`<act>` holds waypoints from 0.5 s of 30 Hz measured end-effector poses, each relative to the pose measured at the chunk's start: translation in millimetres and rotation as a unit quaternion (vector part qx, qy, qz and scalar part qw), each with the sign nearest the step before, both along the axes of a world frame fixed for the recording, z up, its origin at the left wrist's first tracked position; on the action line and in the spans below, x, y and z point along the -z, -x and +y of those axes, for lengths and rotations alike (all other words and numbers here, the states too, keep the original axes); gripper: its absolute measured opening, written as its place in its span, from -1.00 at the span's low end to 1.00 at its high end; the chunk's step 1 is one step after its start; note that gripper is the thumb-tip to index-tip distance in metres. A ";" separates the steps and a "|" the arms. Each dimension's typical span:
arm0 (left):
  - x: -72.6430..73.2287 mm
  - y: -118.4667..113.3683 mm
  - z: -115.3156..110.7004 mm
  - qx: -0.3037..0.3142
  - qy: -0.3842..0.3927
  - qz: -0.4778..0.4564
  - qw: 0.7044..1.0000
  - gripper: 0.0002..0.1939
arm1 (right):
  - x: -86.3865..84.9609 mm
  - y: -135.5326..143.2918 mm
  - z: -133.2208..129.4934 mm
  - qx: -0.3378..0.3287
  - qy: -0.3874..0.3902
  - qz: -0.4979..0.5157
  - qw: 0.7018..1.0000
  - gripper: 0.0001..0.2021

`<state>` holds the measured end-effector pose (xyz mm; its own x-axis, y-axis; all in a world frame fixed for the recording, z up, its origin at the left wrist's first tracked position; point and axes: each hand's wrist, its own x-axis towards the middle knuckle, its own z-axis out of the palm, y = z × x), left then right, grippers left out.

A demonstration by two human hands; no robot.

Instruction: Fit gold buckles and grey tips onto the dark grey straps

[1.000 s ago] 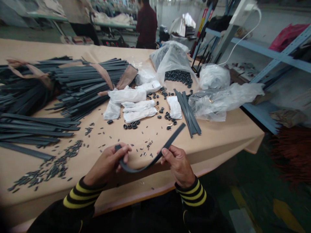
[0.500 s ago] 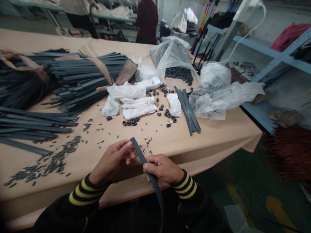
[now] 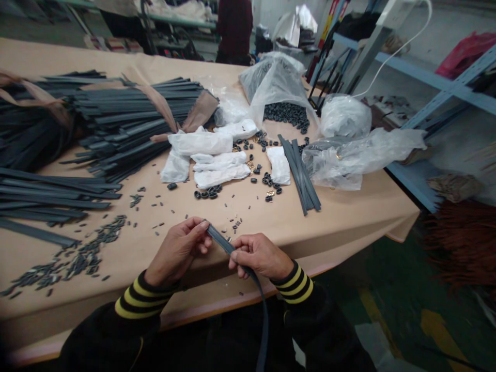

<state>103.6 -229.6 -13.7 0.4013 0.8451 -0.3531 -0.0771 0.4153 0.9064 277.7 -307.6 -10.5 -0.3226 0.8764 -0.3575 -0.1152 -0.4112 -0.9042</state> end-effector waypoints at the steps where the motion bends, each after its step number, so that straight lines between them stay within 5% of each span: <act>1: 0.4 1.6 1.0 -0.022 -0.013 0.003 1.000 -0.80 | -1.0 -4.2 0.6 -0.001 0.003 -0.014 1.000 -0.77; 7: 2.9 11.3 6.0 -0.042 -0.060 0.049 0.996 -0.79 | -4.3 -21.1 -1.4 -0.020 0.016 -0.063 0.998 -0.76; 15: 3.5 6.0 6.6 -0.044 -0.064 0.080 0.994 -0.80 | -2.9 -10.5 -4.4 -0.012 0.042 -0.035 0.998 -0.70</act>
<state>97.5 -223.0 -17.2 0.2703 0.9170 -0.2933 0.0413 0.2934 0.9551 288.2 -312.0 -7.6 -0.3150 0.8350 -0.4512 -0.0412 -0.4870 -0.8724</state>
